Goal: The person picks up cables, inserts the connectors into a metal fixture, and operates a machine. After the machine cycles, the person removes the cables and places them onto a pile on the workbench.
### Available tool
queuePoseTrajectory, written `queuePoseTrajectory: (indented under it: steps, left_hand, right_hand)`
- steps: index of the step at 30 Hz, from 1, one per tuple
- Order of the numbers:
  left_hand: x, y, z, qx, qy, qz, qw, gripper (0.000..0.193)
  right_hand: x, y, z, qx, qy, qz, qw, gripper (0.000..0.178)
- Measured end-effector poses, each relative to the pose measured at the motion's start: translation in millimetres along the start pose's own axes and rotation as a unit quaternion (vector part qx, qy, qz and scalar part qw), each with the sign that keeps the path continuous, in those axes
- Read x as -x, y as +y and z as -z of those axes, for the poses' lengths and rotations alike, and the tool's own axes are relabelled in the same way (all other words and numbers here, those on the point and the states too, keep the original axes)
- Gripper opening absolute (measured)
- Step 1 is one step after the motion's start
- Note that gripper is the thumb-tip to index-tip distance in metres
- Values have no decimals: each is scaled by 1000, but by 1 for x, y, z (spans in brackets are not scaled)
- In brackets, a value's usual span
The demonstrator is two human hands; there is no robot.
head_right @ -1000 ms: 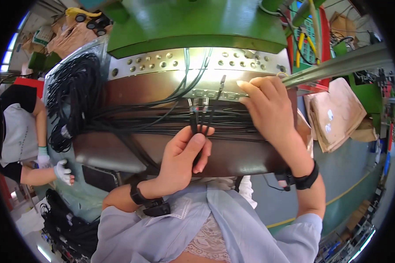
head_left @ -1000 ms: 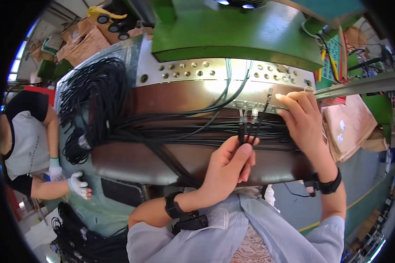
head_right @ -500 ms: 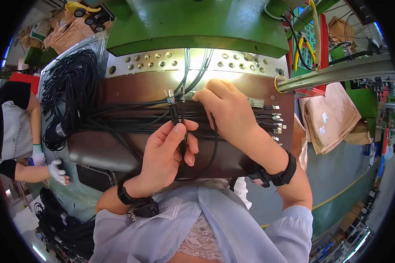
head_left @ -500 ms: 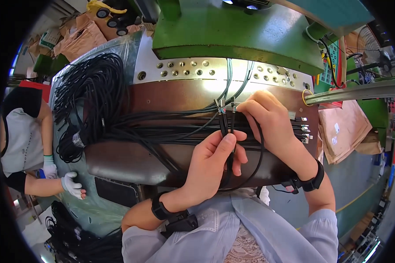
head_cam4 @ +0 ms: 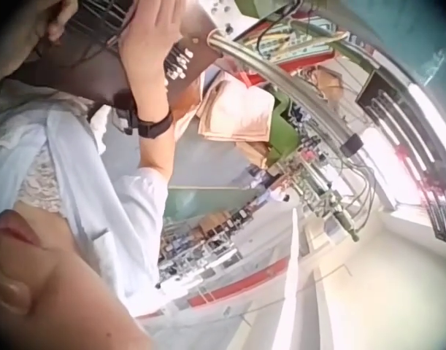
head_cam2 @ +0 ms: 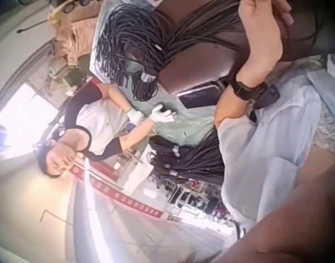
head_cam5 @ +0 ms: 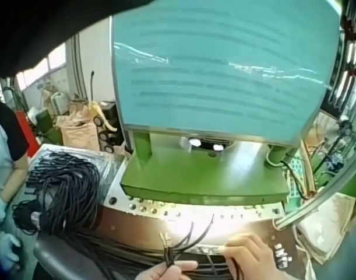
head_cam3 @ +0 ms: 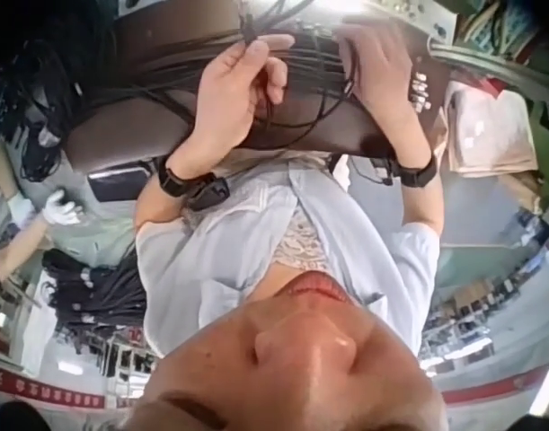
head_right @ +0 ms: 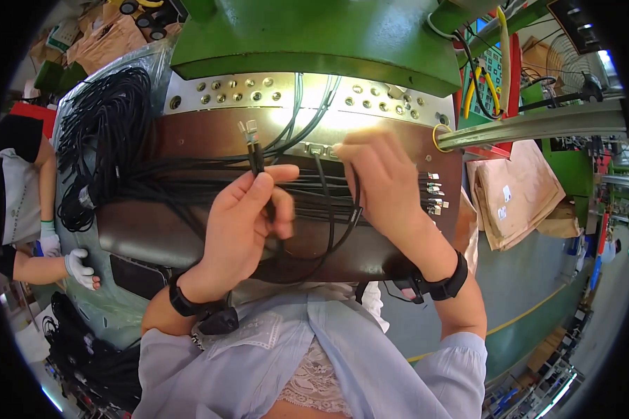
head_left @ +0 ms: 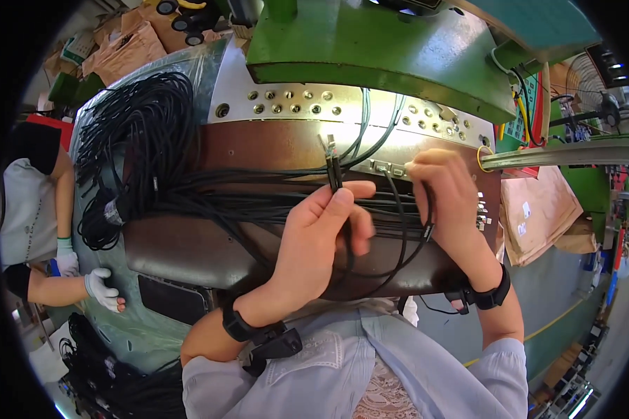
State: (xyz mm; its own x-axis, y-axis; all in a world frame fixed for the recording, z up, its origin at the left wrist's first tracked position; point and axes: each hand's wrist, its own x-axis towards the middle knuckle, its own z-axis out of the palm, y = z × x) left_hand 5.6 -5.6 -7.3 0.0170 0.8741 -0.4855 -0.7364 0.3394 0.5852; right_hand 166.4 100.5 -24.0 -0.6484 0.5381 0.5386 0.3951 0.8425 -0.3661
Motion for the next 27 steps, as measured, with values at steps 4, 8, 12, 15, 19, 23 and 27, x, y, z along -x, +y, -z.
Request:
queuePoseTrajectory:
  steps: [4, 8, 12, 15, 19, 23, 27]
  left_hand:
    - [-1, 0, -7, 9, -11, -39, 999, 28]
    - [-2, -2, -10, 10, -27, -4, 1000, 28]
    - [-2, -4, -14, -4, -47, 25, 999, 28]
    - [-1, 3, -21, -65, -89, 64, 992, 28]
    - [1, 8, -18, -269, -154, -4, 951, 30]
    - [3, 20, -12, -397, -144, -175, 889, 34]
    - [1, 30, -17, -274, -136, 27, 952, 38]
  right_hand:
    - [0, -2, 2, 0, -88, 9, 996, 27]
    - [-9, -2, 5, 47, -156, 43, 986, 29]
    - [-10, 3, 18, 49, -92, 50, 993, 29]
    - [-15, -4, 17, 58, -55, 54, 995, 27]
    - [8, 8, 24, 38, 29, -28, 998, 22]
    - [32, 14, 8, -54, 34, -121, 991, 17]
    - [32, 18, 9, -97, -11, -153, 983, 15]
